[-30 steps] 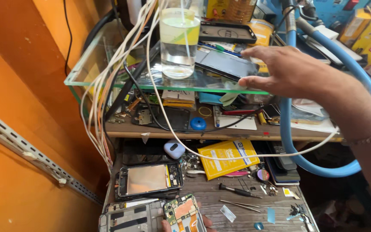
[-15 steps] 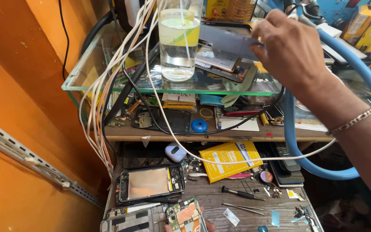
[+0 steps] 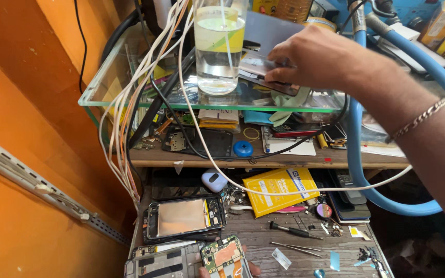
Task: The person disassembles a smartphone, removes the battery and internal components, then retrieves a new battery from a drawer and installs it into the phone chassis. They use tweezers and a screwdriver to manipulate connectors and screws, then reassemble the device.
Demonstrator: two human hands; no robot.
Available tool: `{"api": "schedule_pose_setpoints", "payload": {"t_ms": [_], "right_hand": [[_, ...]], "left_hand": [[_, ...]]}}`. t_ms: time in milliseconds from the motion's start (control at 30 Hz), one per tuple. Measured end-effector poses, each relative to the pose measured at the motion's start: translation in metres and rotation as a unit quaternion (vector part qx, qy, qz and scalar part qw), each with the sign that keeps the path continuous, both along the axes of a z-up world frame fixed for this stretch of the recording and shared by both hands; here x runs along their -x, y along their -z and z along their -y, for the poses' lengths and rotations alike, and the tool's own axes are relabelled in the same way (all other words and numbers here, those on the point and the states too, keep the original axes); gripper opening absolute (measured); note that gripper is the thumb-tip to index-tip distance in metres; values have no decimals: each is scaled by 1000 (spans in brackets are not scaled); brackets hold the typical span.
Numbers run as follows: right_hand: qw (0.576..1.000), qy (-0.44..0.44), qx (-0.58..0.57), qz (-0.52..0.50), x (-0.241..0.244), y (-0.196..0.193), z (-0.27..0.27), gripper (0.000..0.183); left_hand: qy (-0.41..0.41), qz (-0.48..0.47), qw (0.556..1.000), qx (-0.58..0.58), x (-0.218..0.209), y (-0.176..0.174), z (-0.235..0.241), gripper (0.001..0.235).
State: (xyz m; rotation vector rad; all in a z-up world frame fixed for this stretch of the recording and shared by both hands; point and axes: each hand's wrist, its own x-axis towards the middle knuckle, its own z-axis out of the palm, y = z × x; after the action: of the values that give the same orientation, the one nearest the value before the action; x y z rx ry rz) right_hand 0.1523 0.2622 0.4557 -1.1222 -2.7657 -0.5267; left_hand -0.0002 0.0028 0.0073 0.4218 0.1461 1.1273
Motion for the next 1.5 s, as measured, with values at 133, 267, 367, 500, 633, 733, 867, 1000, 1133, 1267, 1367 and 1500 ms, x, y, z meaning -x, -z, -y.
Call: {"api": "schedule_pose_setpoints", "payload": {"t_ms": [133, 267, 367, 500, 633, 733, 867, 1000, 1133, 1267, 1367, 1500], "right_hand": [[997, 16, -45, 64, 8, -1, -6, 28], [984, 56, -133, 108, 17, 5, -7, 20], [981, 61, -169, 77, 21, 4, -3, 23], [979, 34, -201, -9, -4, -7, 8, 21], [983, 74, -130, -109, -49, -20, 37, 27], [948, 132, -8, -289, -68, -5, 75, 28], [828, 183, 180, -499, -82, 72, 144, 28], [691, 249, 317, -600, -92, 168, 226, 32], [622, 268, 372, -635, -102, 190, 281, 39], [599, 254, 394, -650, -112, 191, 336, 46], [597, 242, 418, -640, -117, 210, 340, 53], [606, 237, 455, -608, -109, 227, 333, 62]], "left_hand": [[1, 1, 1000, 1, 1, 0, -2, 105], [1, 5, 1000, 3, -1, -2, -4, 104], [1, 6, 1000, 4, 0, -2, -4, 104], [-3, 10, 1000, 10, 5, -6, 10, 103], [0, 25, 1000, 10, 3, -26, 4, 103], [-10, 40, 998, 55, -1, -62, 26, 102], [-95, 151, 981, 77, -23, -117, 56, 93], [-66, 0, 991, 119, -13, -139, 63, 93], [-70, -18, 994, 80, -26, -156, 57, 95], [-64, -27, 997, 46, -45, -161, 56, 91], [-65, -48, 995, 60, -57, -156, 62, 84], [-138, -137, 967, 162, -74, -143, 66, 75]]}}
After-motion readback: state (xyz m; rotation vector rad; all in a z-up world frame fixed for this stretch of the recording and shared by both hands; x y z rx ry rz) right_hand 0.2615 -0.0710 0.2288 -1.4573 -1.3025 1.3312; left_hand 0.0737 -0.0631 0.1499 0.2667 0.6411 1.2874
